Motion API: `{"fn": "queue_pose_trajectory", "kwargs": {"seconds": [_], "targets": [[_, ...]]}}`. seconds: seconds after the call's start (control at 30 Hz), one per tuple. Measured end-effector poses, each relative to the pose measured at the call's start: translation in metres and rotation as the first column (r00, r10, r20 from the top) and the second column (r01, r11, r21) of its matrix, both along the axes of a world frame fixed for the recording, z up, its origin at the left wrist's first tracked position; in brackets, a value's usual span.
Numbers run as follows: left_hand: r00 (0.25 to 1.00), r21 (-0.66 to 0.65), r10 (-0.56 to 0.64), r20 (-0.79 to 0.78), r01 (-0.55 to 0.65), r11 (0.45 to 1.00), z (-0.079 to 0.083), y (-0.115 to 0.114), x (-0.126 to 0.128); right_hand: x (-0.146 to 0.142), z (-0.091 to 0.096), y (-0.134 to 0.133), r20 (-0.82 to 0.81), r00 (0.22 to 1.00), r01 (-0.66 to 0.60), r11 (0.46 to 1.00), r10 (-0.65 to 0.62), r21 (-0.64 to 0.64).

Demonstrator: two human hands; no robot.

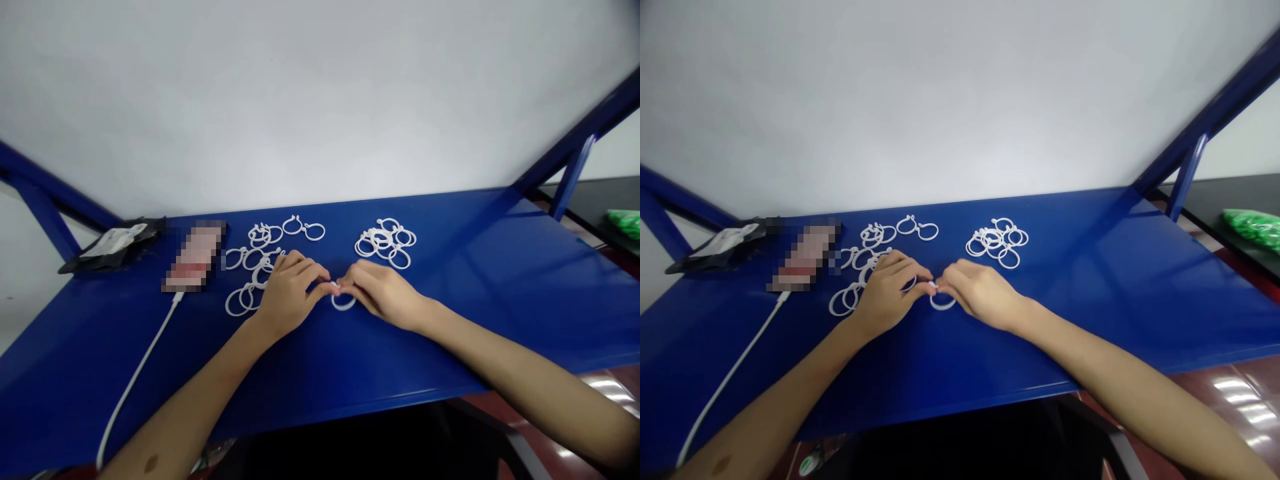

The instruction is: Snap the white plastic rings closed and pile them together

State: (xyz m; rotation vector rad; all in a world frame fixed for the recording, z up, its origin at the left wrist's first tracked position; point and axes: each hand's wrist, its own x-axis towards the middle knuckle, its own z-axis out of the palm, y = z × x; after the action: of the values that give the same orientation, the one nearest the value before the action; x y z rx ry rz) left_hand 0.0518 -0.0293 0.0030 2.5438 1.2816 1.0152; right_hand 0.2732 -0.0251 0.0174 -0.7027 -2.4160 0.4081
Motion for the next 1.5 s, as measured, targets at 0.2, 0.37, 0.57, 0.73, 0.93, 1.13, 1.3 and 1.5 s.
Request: {"fn": "queue_pose_trajectory", "kwargs": {"seconds": [0.2, 0.37, 0.57, 0.73, 0.93, 1.13, 1.3, 1.5], "targets": [[0.913, 0.092, 0.282, -0.296, -0.267, 0.959, 0.003, 0.02, 0.001, 0.033, -0.001, 0.043, -0.09, 0.906, 0.423, 0.892, -0.414, 0.161], [0.833, 0.179, 0.351, -0.427, -0.302, 0.936, 0.002, 0.051, 0.006, 0.058, -0.013, 0.07, -0.097, 0.806, 0.592, 0.79, -0.584, 0.162], [0.834, 0.217, 0.306, -0.459, -0.229, 0.949, -0.002, 0.069, 0.013, 0.061, -0.016, 0.074, -0.035, 0.71, 0.689, 0.685, -0.703, 0.236], [0.911, 0.363, 0.224, -0.345, -0.09, 0.928, 0.004, 0.034, 0.015, 0.04, -0.002, 0.051, -0.106, 0.796, 0.605, 0.77, -0.596, 0.205], [0.926, 0.587, 0.087, -0.367, 0.158, 0.794, 0.009, -0.006, 0.021, 0.0, -0.003, 0.01, -0.178, 0.927, 0.272, 0.92, -0.329, -0.283], [0.994, 0.422, -0.106, -0.01, 0.1, 0.901, 0.009, -0.009, 0.017, -0.003, -0.007, 0.005, -0.253, 0.905, 0.246, 0.905, -0.343, -0.347], [0.984, 0.202, -0.064, 0.169, 0.029, 0.979, 0.004, -0.002, 0.008, 0.001, -0.005, 0.004, -0.262, 0.912, 0.226, 0.919, -0.316, -0.323], [0.975, 0.109, -0.137, 0.176, 0.119, 0.987, 0.005, -0.005, 0.013, -0.001, -0.008, 0.0, -0.227, 0.95, 0.162, 0.958, -0.217, -0.237]]}}
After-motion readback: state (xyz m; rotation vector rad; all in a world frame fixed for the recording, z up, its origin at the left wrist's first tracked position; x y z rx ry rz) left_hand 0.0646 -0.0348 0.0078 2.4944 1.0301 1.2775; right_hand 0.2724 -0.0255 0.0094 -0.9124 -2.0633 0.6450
